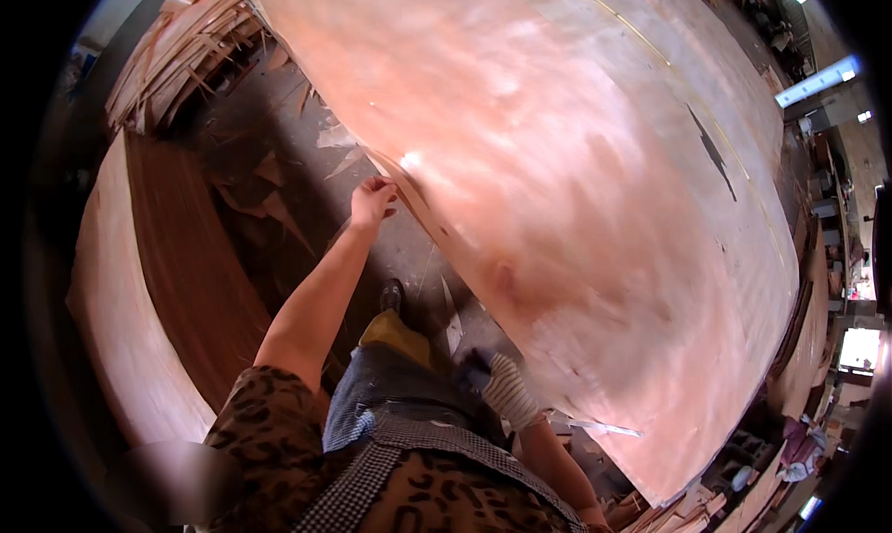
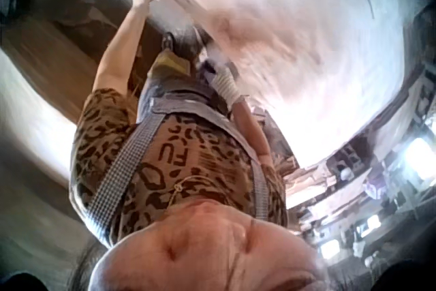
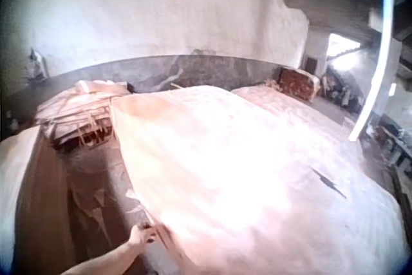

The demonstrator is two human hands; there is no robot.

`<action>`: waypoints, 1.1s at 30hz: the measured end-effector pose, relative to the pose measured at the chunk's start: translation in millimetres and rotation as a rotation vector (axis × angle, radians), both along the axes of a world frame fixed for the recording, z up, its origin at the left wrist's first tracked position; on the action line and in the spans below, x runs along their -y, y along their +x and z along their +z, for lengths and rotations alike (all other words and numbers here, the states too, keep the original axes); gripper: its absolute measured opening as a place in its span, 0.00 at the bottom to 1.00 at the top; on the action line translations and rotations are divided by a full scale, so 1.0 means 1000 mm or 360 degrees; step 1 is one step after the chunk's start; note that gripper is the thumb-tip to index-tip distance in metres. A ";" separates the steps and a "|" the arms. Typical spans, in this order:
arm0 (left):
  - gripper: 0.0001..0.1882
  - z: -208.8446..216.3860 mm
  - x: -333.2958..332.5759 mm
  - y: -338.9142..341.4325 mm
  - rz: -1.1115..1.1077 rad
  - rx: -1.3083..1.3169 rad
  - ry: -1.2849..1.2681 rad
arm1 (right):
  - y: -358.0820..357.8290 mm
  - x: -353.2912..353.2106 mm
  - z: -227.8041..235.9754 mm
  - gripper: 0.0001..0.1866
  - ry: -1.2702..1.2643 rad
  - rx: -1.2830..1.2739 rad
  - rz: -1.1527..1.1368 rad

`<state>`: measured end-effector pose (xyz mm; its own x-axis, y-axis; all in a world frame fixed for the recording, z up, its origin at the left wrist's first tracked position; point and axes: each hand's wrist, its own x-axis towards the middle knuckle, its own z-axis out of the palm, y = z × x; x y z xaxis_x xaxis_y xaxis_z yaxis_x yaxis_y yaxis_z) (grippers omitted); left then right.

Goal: The person tapes together thin wood veneers, using a knife to trim edges and tape while handling several large sheets on workbenches in a workshop.

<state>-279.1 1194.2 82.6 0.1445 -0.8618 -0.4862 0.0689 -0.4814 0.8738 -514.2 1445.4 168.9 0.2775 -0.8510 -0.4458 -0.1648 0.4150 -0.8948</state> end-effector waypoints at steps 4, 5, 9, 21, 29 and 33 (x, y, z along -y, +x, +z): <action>0.09 0.018 0.002 -0.004 -0.0179 -0.0287 0.0237 | 0.055 0.091 0.021 0.05 0.0292 0.0219 -0.0705; 0.08 0.025 0.005 0.002 -0.0159 -0.0357 0.0347 | 0.065 0.108 0.018 0.05 0.0305 0.0237 -0.0737; 0.06 0.001 0.027 0.019 -0.0360 -0.0163 0.0172 | 0.099 0.174 -0.009 0.05 0.0439 0.0112 -0.0903; 0.15 -0.007 0.041 0.057 -0.0671 0.1050 -0.1077 | 0.143 0.258 -0.064 0.10 0.0593 -0.0213 -0.1054; 0.30 0.010 0.046 0.053 -0.2057 0.1745 -0.1757 | 0.146 0.251 -0.081 0.18 -0.0069 -0.1401 -0.0515; 0.25 0.009 0.045 0.048 -0.2000 0.1741 -0.1866 | 0.116 0.239 -0.047 0.16 0.0001 -0.1487 -0.0189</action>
<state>-231.1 1149.6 91.4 -0.8736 -0.4707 0.1235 -0.4480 0.8770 0.1736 -398.6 1206.8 121.6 -0.2814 -0.8505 -0.4444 -0.7725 0.4755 -0.4210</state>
